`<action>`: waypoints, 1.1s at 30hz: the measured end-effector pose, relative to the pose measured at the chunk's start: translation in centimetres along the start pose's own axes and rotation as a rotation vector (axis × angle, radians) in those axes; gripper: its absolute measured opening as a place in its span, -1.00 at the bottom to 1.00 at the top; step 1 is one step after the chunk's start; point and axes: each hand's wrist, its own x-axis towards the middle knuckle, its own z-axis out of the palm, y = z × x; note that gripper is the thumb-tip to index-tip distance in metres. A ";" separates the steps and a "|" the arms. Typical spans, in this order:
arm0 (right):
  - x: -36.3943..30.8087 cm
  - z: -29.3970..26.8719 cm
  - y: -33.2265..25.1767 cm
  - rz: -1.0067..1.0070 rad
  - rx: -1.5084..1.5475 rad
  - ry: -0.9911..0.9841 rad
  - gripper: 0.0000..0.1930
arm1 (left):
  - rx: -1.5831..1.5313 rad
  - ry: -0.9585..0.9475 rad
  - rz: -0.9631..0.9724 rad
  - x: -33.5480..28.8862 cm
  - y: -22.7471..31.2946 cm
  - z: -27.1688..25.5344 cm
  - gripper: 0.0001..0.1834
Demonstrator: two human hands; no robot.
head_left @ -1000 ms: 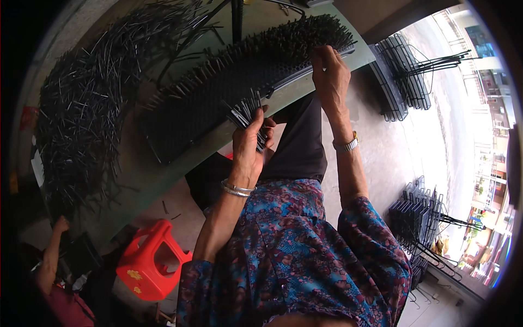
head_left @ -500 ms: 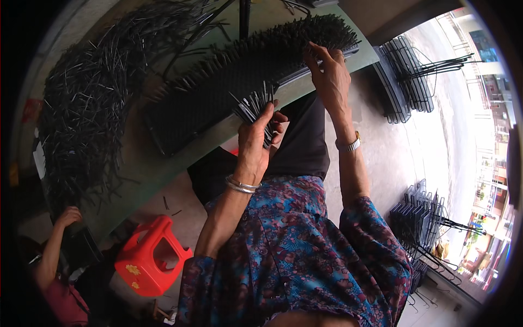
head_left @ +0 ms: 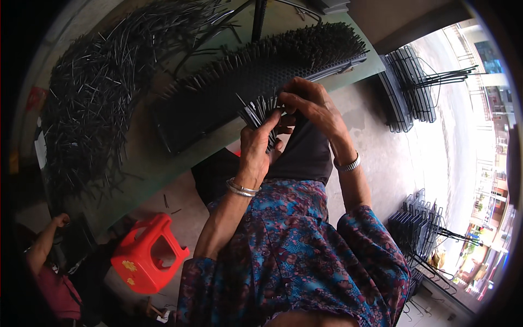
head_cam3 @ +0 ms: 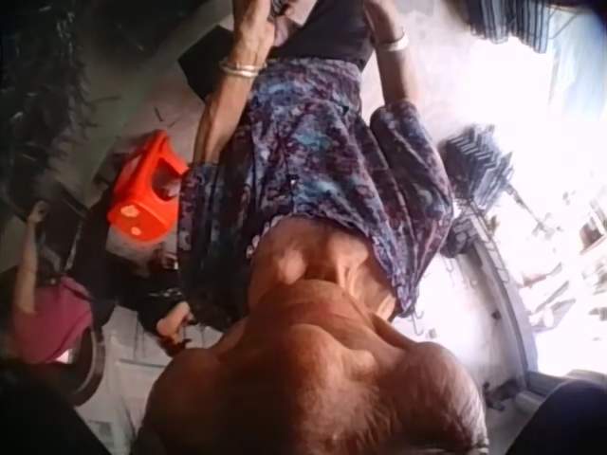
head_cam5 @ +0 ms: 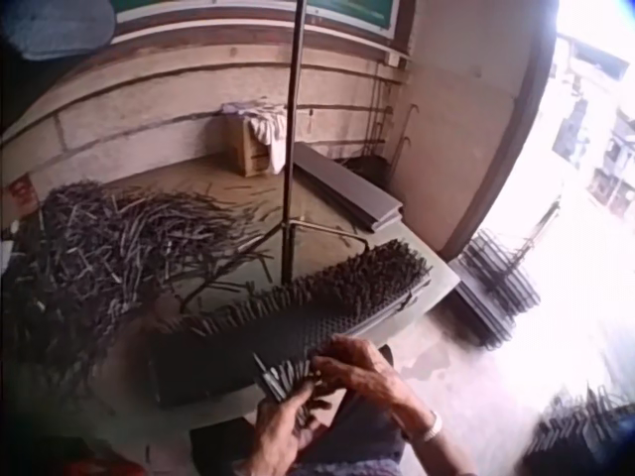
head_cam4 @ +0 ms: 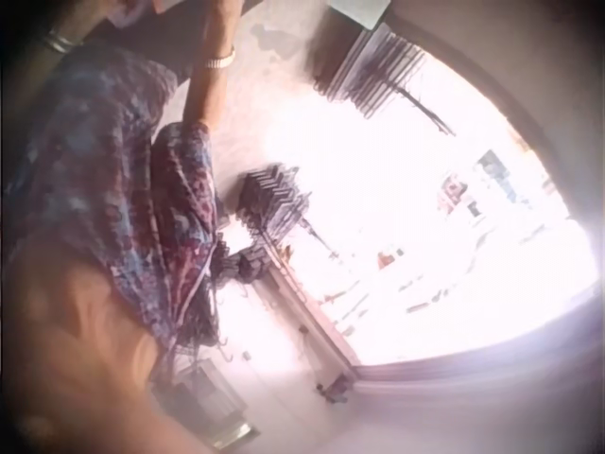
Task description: Manually inserting metal pins into a perforated board at a workbench.
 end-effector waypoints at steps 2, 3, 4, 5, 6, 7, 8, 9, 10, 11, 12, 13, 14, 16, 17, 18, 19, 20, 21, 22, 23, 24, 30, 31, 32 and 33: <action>0.3 0.1 -0.1 -0.006 -0.005 -0.016 -0.78 | 0.000 0.004 -0.001 0.0 0.1 -0.4 -0.75; 0.4 0.1 -0.2 -0.007 -0.033 -0.019 -0.79 | 0.031 0.019 0.005 -0.1 0.1 -0.5 -0.74; 0.5 0.0 -0.2 -0.005 -0.064 -0.018 -0.80 | 0.061 0.032 0.007 0.0 0.1 -0.5 -0.72; 0.7 -0.2 -0.1 -0.004 -0.066 -0.019 -0.80 | 0.059 0.031 0.008 0.1 0.1 -0.6 -0.72; 0.8 -0.4 0.2 -0.087 -0.042 0.025 -0.81 | 0.022 0.033 0.025 0.4 -0.1 -0.8 -0.71; 1.0 -0.5 0.1 -0.172 -0.018 0.065 -0.82 | -0.016 0.037 0.046 0.6 -0.3 -1.1 -0.70; 1.2 -0.7 -0.2 -0.174 -0.020 0.062 -0.82 | -0.019 0.037 0.049 1.0 -0.6 -1.5 -0.70; 1.5 -0.8 -0.6 -0.257 -0.098 0.243 -0.84 | -0.049 0.044 0.037 1.5 -1.0 -2.1 -0.69; 1.8 -1.0 -0.9 -0.339 -0.175 0.424 -0.85 | -0.079 0.050 0.024 1.8 -1.0 -2.3 -0.67; 2.3 -1.1 -1.0 -0.339 -0.176 0.421 -0.85 | -0.082 0.052 0.024 2.0 -1.1 -2.4 -0.67; 3.0 -1.2 -1.1 -0.429 -0.294 0.529 -0.87 | -0.096 0.043 0.011 2.2 -1.2 -2.4 -0.68; 3.6 -1.4 -1.1 -0.520 -0.413 0.640 -0.88 | -0.110 0.030 -0.003 2.3 -1.3 -2.3 -0.68; 4.2 -1.4 -1.1 -0.542 -0.414 0.647 -0.89 | -0.112 0.031 -0.003 2.4 -1.3 -2.2 -0.68; 5.5 -1.7 -0.5 -0.559 -0.444 0.668 -0.89 | -0.153 0.046 -0.027 2.4 -1.5 -2.0 -0.68; 6.1 -1.9 -0.1 -0.576 -0.473 0.692 -0.89 | -0.155 0.044 -0.028 2.4 -1.6 -1.9 -0.68; 6.6 -2.1 0.2 -0.575 -0.476 0.693 -0.89 | -0.189 0.065 -0.013 2.4 -1.6 -1.8 -0.69; 7.1 -2.1 0.3 -0.593 -0.496 0.692 -0.88 | -0.224 0.089 0.005 2.3 -1.5 -1.7 -0.70; 7.4 -2.2 0.4 -0.610 -0.516 0.691 -0.88 | -0.225 0.091 0.005 2.1 -1.4 -1.6 -0.70; 7.5 -2.3 0.5 -0.609 -0.517 0.690 -0.88 | -0.229 0.102 0.009 1.8 -1.4 -1.5 -0.70; 7.6 -2.4 0.4 -0.611 -0.519 0.676 -0.88 | -0.233 0.115 0.016 1.6 -1.2 -1.4 -0.71; 7.6 -2.4 0.3 -0.612 -0.520 0.662 -0.88 | -0.234 0.116 0.015 1.5 -1.1 -1.4 -0.71; 7.6 -2.5 0.1 -0.612 -0.521 0.662 -0.88 | -0.213 0.135 0.016 1.4 -1.1 -1.4 -0.71; 7.2 -2.8 -0.3 -0.547 -0.527 0.604 -0.87 | -0.225 0.079 0.023 1.5 -1.4 -1.8 -0.71; 7.0 -2.9 -0.6 -0.522 -0.505 0.570 -0.87 | -0.237 0.054 0.028 1.3 -1.3 -1.8 -0.71; 6.9 -3.0 -0.7 -0.497 -0.483 0.535 -0.87 | -0.238 0.056 0.030 1.2 -1.2 -1.8 -0.71; 7.0 -2.9 -0.5 -0.498 -0.481 0.532 -0.87 | -0.232 0.036 0.039 1.2 -1.2 -1.9 -0.70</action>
